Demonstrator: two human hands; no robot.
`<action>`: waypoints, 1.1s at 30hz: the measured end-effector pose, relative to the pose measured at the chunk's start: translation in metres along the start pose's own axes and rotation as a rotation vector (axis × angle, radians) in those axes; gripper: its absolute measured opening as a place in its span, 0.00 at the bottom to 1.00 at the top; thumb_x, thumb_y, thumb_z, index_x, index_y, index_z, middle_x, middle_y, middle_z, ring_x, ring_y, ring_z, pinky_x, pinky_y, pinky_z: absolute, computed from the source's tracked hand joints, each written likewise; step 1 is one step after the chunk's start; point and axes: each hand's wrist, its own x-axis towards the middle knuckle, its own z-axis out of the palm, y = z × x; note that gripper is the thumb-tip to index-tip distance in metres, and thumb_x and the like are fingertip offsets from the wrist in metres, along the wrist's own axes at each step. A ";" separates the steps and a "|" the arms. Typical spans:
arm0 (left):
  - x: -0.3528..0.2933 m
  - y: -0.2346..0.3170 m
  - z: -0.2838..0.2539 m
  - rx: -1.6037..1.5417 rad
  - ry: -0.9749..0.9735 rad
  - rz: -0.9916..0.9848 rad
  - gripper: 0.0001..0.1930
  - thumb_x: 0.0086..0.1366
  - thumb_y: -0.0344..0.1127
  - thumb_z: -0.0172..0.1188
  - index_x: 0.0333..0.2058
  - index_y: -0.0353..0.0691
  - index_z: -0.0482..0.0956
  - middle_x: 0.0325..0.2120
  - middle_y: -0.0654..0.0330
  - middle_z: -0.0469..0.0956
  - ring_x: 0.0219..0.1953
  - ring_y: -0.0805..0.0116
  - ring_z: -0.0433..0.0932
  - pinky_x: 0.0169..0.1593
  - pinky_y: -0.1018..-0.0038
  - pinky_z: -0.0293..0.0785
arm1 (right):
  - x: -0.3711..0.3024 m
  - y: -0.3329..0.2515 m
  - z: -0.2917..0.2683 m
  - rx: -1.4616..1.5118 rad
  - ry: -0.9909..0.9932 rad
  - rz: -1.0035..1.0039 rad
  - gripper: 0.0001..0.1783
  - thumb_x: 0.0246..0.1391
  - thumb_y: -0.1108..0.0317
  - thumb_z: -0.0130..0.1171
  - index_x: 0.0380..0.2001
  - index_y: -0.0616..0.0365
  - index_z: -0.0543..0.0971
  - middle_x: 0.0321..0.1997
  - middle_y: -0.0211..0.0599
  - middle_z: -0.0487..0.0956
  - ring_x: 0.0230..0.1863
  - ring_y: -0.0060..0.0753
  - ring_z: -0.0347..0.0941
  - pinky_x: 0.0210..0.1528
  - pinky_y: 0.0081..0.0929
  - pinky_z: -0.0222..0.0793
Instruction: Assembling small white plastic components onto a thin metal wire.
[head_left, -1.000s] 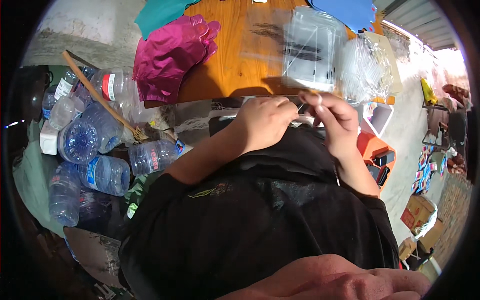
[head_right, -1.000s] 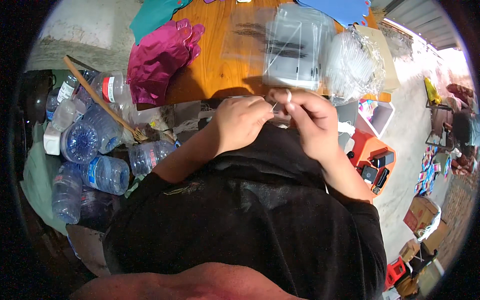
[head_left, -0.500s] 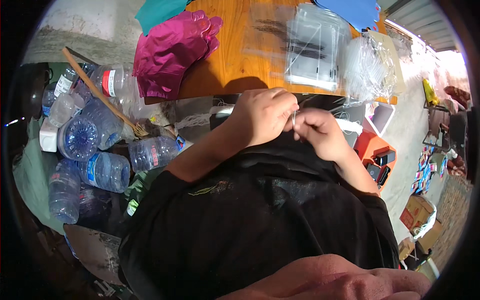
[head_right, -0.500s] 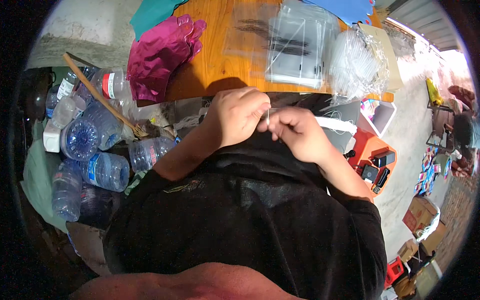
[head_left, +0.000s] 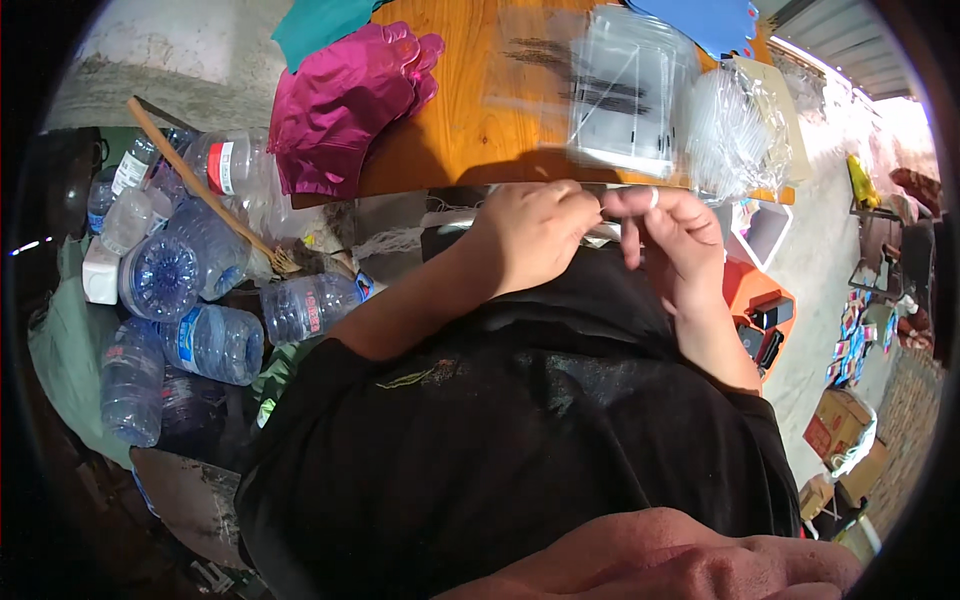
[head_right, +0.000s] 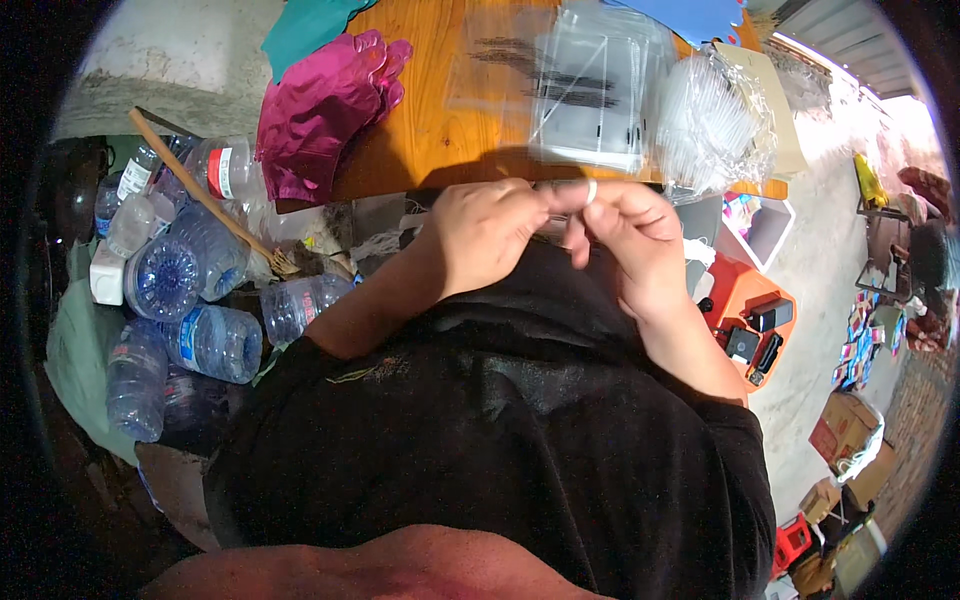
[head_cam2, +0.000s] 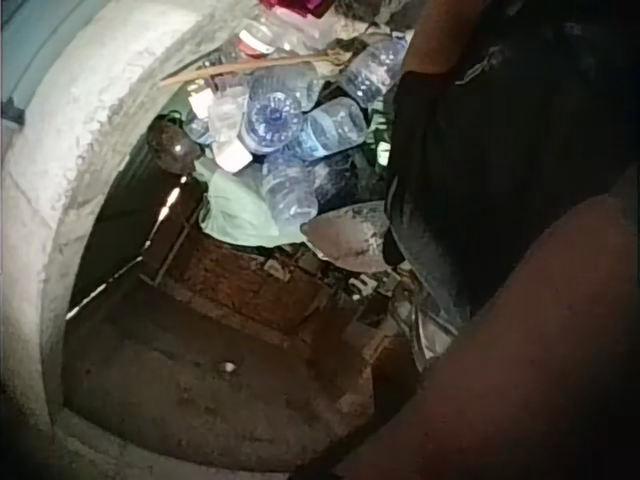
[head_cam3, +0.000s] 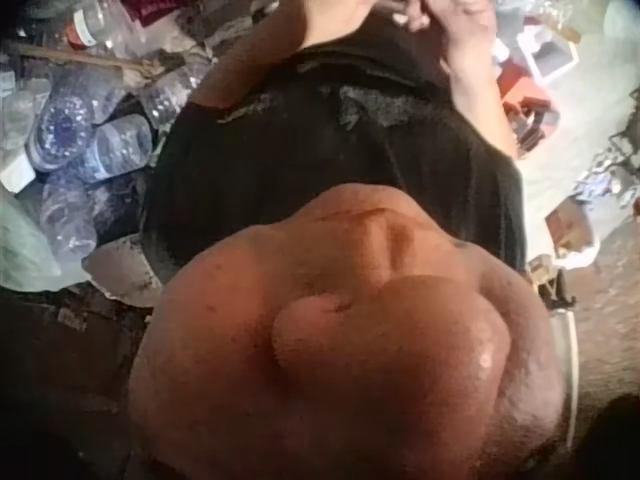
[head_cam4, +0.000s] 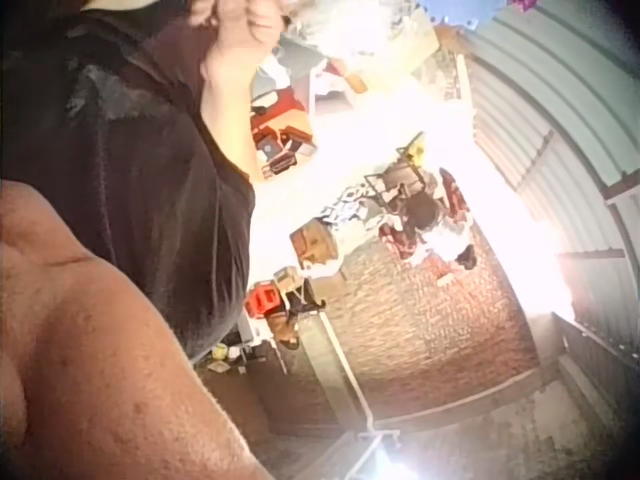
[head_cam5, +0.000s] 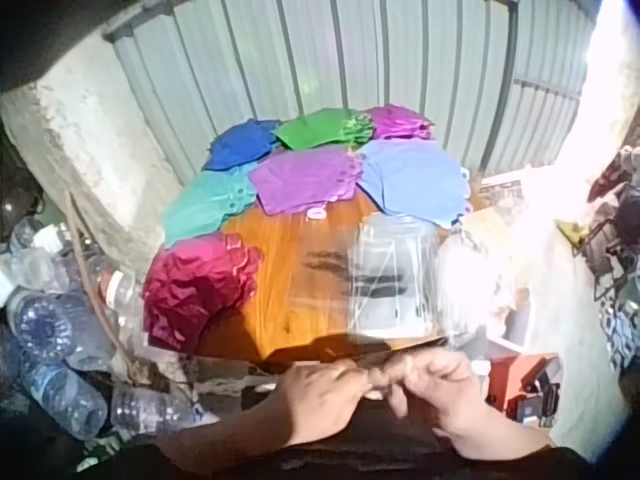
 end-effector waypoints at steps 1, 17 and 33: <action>-0.001 0.003 0.003 0.039 -0.020 0.002 0.04 0.66 0.31 0.66 0.34 0.41 0.79 0.30 0.54 0.81 0.32 0.48 0.84 0.34 0.57 0.78 | 0.008 0.004 -0.001 -0.183 0.122 -0.086 0.10 0.72 0.75 0.55 0.44 0.65 0.86 0.46 0.43 0.89 0.35 0.23 0.80 0.39 0.23 0.77; 0.002 0.000 -0.009 -0.107 0.105 0.087 0.06 0.63 0.29 0.68 0.33 0.40 0.78 0.27 0.54 0.80 0.30 0.48 0.83 0.32 0.57 0.77 | -0.001 -0.004 -0.016 -0.498 -0.261 0.424 0.10 0.69 0.79 0.57 0.44 0.62 0.87 0.46 0.46 0.89 0.35 0.22 0.81 0.36 0.19 0.75; -0.003 -0.002 0.002 -0.006 0.042 0.042 0.05 0.64 0.30 0.67 0.35 0.41 0.79 0.29 0.54 0.81 0.32 0.47 0.84 0.34 0.57 0.79 | 0.004 -0.009 0.004 -0.242 0.000 -0.052 0.12 0.73 0.77 0.53 0.48 0.65 0.86 0.44 0.39 0.88 0.38 0.21 0.81 0.35 0.19 0.76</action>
